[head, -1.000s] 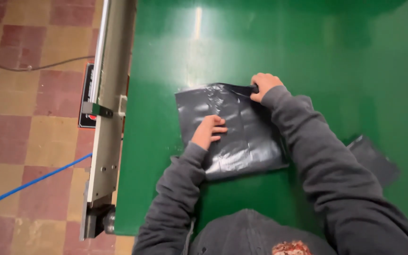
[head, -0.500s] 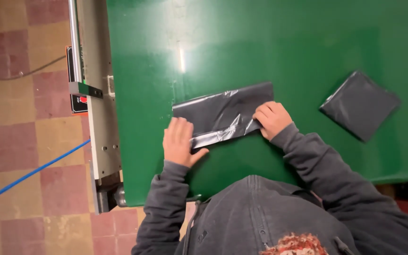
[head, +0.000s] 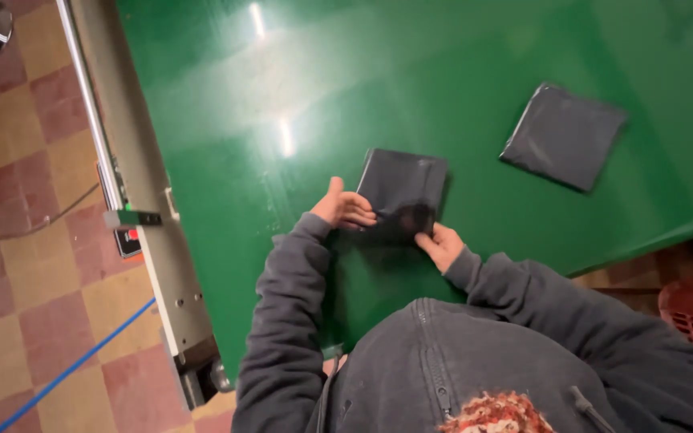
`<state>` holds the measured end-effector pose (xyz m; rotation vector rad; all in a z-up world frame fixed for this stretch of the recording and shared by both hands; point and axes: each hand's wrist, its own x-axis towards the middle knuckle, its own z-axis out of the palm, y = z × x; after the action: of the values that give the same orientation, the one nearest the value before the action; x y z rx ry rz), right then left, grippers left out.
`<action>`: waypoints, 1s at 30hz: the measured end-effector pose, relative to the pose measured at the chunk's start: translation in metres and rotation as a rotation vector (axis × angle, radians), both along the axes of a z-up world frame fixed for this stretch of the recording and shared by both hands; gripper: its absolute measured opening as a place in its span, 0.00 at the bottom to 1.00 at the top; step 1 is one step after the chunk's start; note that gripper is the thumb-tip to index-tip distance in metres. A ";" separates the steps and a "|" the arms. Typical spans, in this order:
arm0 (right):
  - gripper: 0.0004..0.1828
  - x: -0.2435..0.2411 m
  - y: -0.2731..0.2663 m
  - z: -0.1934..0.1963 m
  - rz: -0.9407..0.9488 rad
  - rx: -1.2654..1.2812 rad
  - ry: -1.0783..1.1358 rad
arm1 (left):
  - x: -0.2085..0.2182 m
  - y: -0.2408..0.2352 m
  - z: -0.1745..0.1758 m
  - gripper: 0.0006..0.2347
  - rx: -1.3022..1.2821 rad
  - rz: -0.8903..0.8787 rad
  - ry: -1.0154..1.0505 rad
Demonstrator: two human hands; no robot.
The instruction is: Folding plastic bags and placing them in a collection basket.
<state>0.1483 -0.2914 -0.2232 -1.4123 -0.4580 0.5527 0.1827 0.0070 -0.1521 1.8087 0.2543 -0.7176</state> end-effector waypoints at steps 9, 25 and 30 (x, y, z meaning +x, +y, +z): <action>0.18 0.047 0.013 0.023 -0.265 -0.143 0.704 | 0.022 -0.081 0.043 0.21 1.117 0.109 -0.620; 0.30 0.193 -0.238 0.030 -1.041 -0.630 -0.243 | 0.183 -0.355 -0.031 0.20 0.756 0.099 -0.596; 0.33 0.196 -0.241 0.012 -0.843 -1.028 -0.199 | 0.183 -0.373 -0.034 0.23 1.069 -0.022 -0.463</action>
<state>0.3438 -0.5320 -0.2113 -2.4487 0.3672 -0.1058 0.3653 -0.3665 -0.1860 2.9242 0.3372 -0.1117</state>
